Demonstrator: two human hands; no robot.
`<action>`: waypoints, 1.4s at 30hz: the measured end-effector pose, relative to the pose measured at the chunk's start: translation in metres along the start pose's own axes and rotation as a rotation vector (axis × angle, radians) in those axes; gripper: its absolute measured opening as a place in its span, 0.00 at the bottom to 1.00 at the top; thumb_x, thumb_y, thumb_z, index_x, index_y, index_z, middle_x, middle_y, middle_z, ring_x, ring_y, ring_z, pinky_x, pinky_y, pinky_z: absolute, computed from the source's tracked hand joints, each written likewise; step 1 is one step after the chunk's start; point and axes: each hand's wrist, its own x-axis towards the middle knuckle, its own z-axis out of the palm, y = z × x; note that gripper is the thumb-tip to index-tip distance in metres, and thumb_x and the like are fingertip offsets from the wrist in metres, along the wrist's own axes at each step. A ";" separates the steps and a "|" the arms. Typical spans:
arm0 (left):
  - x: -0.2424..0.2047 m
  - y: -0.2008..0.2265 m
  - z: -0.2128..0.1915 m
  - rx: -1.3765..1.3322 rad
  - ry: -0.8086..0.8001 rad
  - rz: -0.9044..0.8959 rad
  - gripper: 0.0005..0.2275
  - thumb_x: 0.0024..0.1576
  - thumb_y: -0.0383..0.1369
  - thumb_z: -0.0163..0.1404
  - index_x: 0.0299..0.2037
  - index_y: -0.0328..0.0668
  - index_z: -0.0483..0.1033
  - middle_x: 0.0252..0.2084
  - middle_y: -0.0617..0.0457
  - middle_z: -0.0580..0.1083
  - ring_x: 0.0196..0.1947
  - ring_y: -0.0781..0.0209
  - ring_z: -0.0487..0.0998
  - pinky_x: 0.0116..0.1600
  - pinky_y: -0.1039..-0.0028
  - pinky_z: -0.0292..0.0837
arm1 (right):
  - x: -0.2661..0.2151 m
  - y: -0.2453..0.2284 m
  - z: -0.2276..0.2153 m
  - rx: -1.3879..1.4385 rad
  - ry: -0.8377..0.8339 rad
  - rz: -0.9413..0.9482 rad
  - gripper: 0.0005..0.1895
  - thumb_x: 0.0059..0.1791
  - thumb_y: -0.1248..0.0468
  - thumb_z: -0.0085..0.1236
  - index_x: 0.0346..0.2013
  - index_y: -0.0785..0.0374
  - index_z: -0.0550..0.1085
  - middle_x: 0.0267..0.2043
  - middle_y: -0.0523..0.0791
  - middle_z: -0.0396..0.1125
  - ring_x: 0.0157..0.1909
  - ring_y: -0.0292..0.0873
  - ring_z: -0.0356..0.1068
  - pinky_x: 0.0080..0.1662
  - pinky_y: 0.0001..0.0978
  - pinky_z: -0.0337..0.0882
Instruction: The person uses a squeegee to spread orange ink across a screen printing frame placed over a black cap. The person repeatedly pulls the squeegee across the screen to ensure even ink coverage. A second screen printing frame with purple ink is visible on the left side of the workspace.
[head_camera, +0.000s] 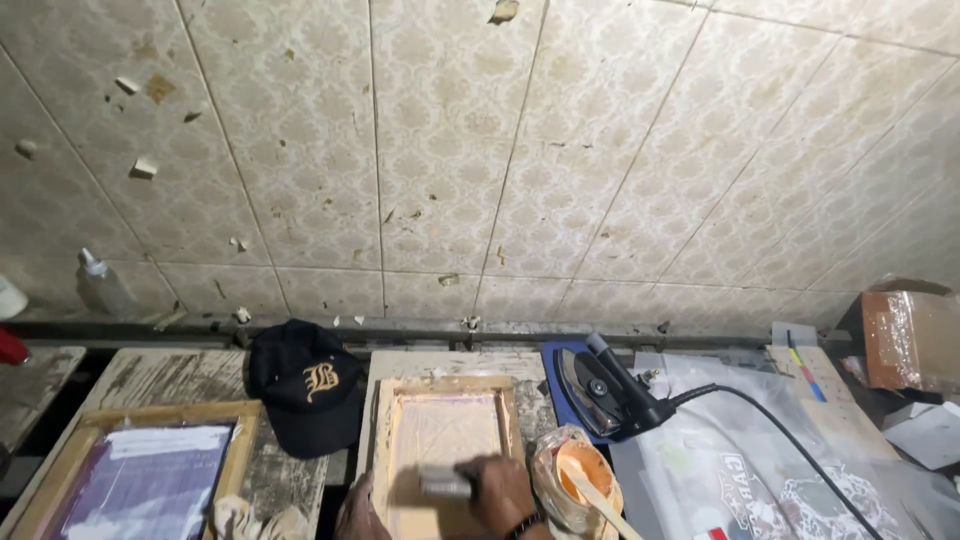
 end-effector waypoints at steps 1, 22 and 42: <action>0.002 0.013 -0.017 0.014 -0.014 -0.023 0.21 0.60 0.22 0.45 0.60 0.54 0.78 0.58 0.56 0.79 0.62 0.57 0.76 0.61 0.72 0.76 | 0.010 -0.002 0.000 0.009 -0.029 0.005 0.24 0.36 0.71 0.53 0.41 0.45 0.82 0.36 0.45 0.76 0.37 0.56 0.74 0.37 0.49 0.72; 0.026 0.063 -0.067 -0.046 -0.343 -0.126 0.21 0.63 0.22 0.38 0.66 0.47 0.68 0.67 0.51 0.72 0.67 0.49 0.70 0.67 0.62 0.68 | 0.094 0.040 0.043 -0.124 -0.054 0.288 0.12 0.53 0.64 0.53 0.44 0.44 0.81 0.30 0.45 0.75 0.30 0.45 0.73 0.38 0.41 0.76; 0.023 0.061 -0.068 -0.066 -0.351 -0.140 0.24 0.61 0.20 0.40 0.67 0.47 0.67 0.68 0.50 0.71 0.66 0.48 0.72 0.66 0.62 0.69 | 0.020 -0.009 0.009 -0.068 0.108 -0.003 0.13 0.54 0.70 0.46 0.40 0.54 0.80 0.26 0.46 0.76 0.23 0.44 0.75 0.28 0.32 0.75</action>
